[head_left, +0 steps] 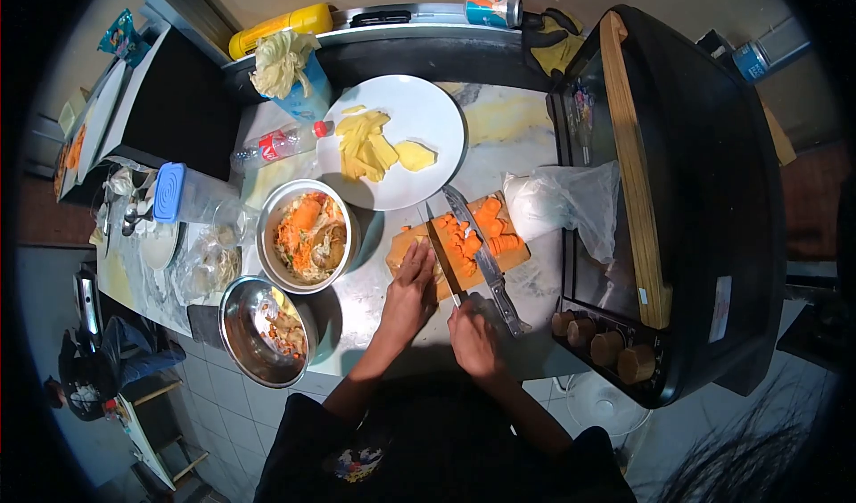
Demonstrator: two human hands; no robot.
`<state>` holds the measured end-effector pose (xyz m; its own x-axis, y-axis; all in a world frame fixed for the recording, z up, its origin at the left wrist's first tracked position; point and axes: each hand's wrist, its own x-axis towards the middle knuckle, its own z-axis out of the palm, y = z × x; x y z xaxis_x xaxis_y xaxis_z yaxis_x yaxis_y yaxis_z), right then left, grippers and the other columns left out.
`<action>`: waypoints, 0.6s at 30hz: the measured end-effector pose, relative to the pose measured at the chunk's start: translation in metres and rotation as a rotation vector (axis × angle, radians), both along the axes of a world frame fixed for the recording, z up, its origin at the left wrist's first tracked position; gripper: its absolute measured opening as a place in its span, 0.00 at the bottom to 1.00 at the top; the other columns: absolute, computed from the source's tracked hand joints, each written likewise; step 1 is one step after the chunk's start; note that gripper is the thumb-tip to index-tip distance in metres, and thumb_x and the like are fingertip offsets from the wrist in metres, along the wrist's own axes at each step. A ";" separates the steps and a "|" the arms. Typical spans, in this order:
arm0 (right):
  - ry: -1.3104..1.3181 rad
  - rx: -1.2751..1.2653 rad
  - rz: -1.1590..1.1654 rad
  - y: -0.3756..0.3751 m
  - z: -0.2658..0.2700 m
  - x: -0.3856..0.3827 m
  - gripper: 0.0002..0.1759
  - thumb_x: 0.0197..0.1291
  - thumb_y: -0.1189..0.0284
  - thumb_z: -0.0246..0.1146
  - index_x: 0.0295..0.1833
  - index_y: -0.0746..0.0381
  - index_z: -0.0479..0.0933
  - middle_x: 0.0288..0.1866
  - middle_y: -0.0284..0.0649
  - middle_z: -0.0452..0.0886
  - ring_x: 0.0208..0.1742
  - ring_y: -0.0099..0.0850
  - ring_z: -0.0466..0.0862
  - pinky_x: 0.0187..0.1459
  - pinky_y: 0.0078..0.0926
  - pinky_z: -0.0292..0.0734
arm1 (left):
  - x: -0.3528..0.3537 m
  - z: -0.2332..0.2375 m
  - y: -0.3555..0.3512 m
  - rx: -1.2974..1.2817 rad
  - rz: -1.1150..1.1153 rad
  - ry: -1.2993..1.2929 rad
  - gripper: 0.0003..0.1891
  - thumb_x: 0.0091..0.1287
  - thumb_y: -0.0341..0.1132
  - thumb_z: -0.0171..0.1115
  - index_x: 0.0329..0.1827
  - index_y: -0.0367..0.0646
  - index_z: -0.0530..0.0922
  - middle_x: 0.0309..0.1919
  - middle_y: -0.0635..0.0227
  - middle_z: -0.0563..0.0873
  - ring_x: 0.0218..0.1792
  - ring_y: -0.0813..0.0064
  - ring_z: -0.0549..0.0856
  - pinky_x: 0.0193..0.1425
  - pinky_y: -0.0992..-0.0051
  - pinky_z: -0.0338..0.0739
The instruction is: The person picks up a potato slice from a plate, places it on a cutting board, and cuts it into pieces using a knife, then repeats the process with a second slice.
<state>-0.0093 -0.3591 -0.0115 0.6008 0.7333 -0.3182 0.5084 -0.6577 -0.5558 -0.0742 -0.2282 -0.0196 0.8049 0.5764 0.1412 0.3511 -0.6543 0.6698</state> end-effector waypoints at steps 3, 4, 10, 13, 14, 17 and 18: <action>0.001 -0.060 -0.004 0.008 0.006 0.002 0.14 0.68 0.66 0.49 0.39 0.68 0.68 0.28 0.60 0.78 0.34 0.59 0.80 0.34 0.53 0.74 | -0.002 -0.003 -0.001 0.007 -0.001 0.006 0.25 0.58 0.22 0.57 0.61 0.32 0.70 0.65 0.50 0.68 0.67 0.50 0.66 0.63 0.62 0.71; 0.016 -0.041 0.001 0.009 0.007 0.003 0.14 0.68 0.66 0.49 0.38 0.68 0.67 0.28 0.60 0.78 0.34 0.58 0.80 0.34 0.52 0.74 | -0.001 -0.004 0.000 0.003 -0.002 0.007 0.25 0.58 0.22 0.58 0.61 0.32 0.70 0.65 0.50 0.68 0.67 0.50 0.66 0.63 0.63 0.71; -0.040 0.009 0.022 0.002 0.000 -0.002 0.14 0.68 0.66 0.49 0.37 0.68 0.67 0.25 0.59 0.77 0.32 0.57 0.80 0.32 0.51 0.75 | -0.003 -0.002 0.001 -0.006 -0.025 0.012 0.25 0.58 0.22 0.58 0.62 0.32 0.69 0.66 0.50 0.67 0.67 0.49 0.66 0.64 0.62 0.70; -0.049 0.015 0.001 -0.007 -0.005 -0.009 0.14 0.68 0.67 0.49 0.39 0.70 0.67 0.26 0.60 0.78 0.32 0.58 0.80 0.31 0.52 0.75 | -0.004 -0.004 0.001 0.040 -0.029 0.010 0.26 0.58 0.22 0.57 0.62 0.31 0.68 0.66 0.50 0.66 0.67 0.49 0.66 0.64 0.62 0.70; -0.024 -0.008 -0.033 -0.010 -0.006 -0.011 0.14 0.68 0.67 0.49 0.40 0.71 0.67 0.26 0.61 0.78 0.32 0.58 0.80 0.31 0.53 0.75 | -0.003 -0.004 0.000 0.044 -0.028 0.006 0.26 0.58 0.22 0.57 0.62 0.31 0.68 0.66 0.50 0.66 0.67 0.49 0.66 0.64 0.62 0.70; -0.089 -0.063 0.003 -0.016 -0.003 -0.016 0.13 0.66 0.69 0.52 0.40 0.70 0.70 0.24 0.54 0.79 0.28 0.49 0.83 0.26 0.39 0.77 | -0.003 -0.003 -0.002 0.041 -0.018 -0.009 0.26 0.58 0.22 0.57 0.63 0.30 0.67 0.66 0.49 0.66 0.66 0.48 0.66 0.65 0.61 0.69; -0.093 -0.056 0.007 -0.015 -0.003 -0.016 0.13 0.66 0.69 0.52 0.40 0.70 0.70 0.24 0.54 0.79 0.28 0.49 0.83 0.26 0.39 0.77 | -0.003 -0.004 -0.003 0.050 -0.017 0.010 0.26 0.58 0.22 0.57 0.62 0.30 0.68 0.66 0.49 0.66 0.66 0.48 0.66 0.65 0.61 0.68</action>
<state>-0.0251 -0.3741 -0.0141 0.6243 0.7203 -0.3023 0.5607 -0.6827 -0.4686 -0.0772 -0.2313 -0.0235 0.8159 0.5552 0.1614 0.3461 -0.6925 0.6329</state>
